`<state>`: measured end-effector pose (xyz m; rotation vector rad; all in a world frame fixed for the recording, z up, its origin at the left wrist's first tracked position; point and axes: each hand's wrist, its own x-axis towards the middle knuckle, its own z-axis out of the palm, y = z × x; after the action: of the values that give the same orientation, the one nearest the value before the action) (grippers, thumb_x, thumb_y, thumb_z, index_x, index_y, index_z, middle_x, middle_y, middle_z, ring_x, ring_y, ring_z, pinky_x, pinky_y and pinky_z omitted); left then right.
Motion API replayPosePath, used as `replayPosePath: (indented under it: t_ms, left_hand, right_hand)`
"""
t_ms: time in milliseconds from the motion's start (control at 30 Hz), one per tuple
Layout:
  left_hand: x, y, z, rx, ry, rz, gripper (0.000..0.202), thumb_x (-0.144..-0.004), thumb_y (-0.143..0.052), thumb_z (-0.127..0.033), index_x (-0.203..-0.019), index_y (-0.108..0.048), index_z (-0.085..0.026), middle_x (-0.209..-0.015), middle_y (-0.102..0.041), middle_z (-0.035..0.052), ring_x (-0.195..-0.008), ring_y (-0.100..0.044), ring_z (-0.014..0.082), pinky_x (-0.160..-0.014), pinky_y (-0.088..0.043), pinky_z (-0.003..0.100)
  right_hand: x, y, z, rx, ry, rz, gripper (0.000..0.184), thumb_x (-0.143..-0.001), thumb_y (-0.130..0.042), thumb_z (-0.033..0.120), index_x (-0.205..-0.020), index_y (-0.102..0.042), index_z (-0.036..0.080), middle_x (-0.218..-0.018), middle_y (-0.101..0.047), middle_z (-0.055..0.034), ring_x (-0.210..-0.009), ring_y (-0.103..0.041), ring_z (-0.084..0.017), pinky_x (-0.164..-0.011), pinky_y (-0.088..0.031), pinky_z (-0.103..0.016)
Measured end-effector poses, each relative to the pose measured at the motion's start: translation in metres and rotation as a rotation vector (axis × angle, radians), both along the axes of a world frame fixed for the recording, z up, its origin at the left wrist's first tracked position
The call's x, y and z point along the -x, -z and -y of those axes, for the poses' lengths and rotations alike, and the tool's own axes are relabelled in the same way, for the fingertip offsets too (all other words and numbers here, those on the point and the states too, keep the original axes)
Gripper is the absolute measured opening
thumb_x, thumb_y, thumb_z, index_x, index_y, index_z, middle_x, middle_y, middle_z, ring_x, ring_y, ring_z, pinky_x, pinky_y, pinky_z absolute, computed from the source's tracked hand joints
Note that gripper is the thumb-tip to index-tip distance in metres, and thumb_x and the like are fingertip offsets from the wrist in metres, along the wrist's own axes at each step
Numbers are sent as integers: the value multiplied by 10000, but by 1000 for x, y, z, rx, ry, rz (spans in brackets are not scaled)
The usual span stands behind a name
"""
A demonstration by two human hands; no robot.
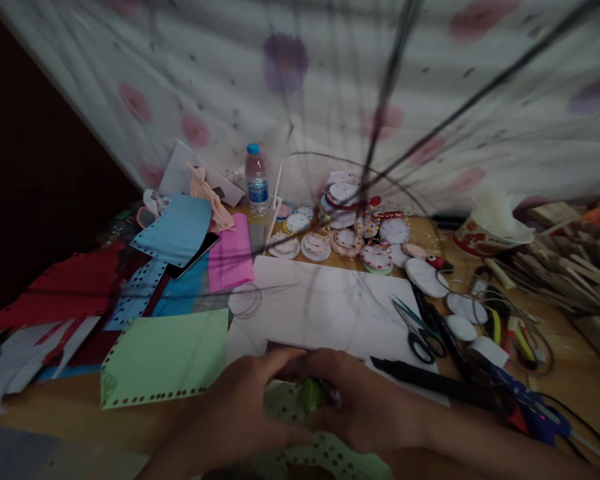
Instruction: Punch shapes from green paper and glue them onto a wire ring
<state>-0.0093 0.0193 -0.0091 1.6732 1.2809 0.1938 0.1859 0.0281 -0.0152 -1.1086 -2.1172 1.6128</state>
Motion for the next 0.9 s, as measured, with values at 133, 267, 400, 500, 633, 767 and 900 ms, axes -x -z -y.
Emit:
replayPosePath:
  t_ms: [133, 267, 400, 500, 633, 767, 900]
  left_hand:
    - [-9, 3, -3, 21, -24, 18, 757, -562, -813, -337, -1269, -543, -325, -1124, -685, 31, -1021, -618, 280, -862, -484, 352]
    - [-13, 15, 0, 12, -85, 117, 687, -596, -788, -274, -1249, -576, -304, -1194, -663, 34, -1087, -595, 272, -933, -455, 356]
    - [-11, 18, 0, 53, -81, 145, 650, -619, -771, -286, -1242, -586, -291, -1196, -660, 46, -1094, -591, 271, -958, -439, 374]
    - [-7, 14, -1, 109, -70, 138, 746, -567, -813, -319, -1268, -558, -295, -1234, -633, 53, -1114, -573, 275, -949, -443, 363]
    - [0, 15, 0, 120, -58, 85, 576, -599, -776, -266, -1158, -637, -255, -1131, -676, 44, -1043, -598, 257, -888, -457, 327]
    - [5, 20, 3, 31, -108, 2, 205, -720, -617, -217, -904, -707, -221, -925, -714, 11, -923, -623, 227, -791, -452, 282]
    - [4, 17, 2, 17, -113, 62, 136, -746, -567, -188, -781, -698, -200, -814, -713, -7, -835, -630, 194, -744, -439, 244]
  right_hand:
    - [4, 4, -1, -34, 50, 93, 381, -614, -577, 77, -977, -660, 162, -854, -674, -23, -693, -557, -155, -606, -407, -225]
    - [5, 16, 0, -25, 125, 63, 337, -591, -547, 50, -881, -672, 167, -762, -667, 0, -663, -548, -147, -584, -393, -223]
    - [5, 18, 0, -14, 114, 67, 316, -624, -557, 80, -903, -675, 167, -733, -655, 6, -635, -534, -140, -564, -382, -221]
    - [4, 10, 0, 16, 87, 40, 359, -645, -567, 86, -978, -665, 177, -826, -670, -4, -691, -558, -147, -601, -398, -223]
    - [-3, 5, 2, 50, 74, 148, 271, -675, -615, 169, -942, -663, 170, -821, -649, -16, -710, -559, -162, -594, -392, -230]
    - [-12, 10, 7, 13, 63, 265, 258, -687, -651, 263, -921, -649, 154, -824, -617, -35, -720, -544, -175, -601, -388, -246]
    - [-14, 10, 9, 34, 22, 253, 221, -697, -659, 266, -898, -648, 174, -851, -618, -28, -747, -545, -168, -636, -396, -241]
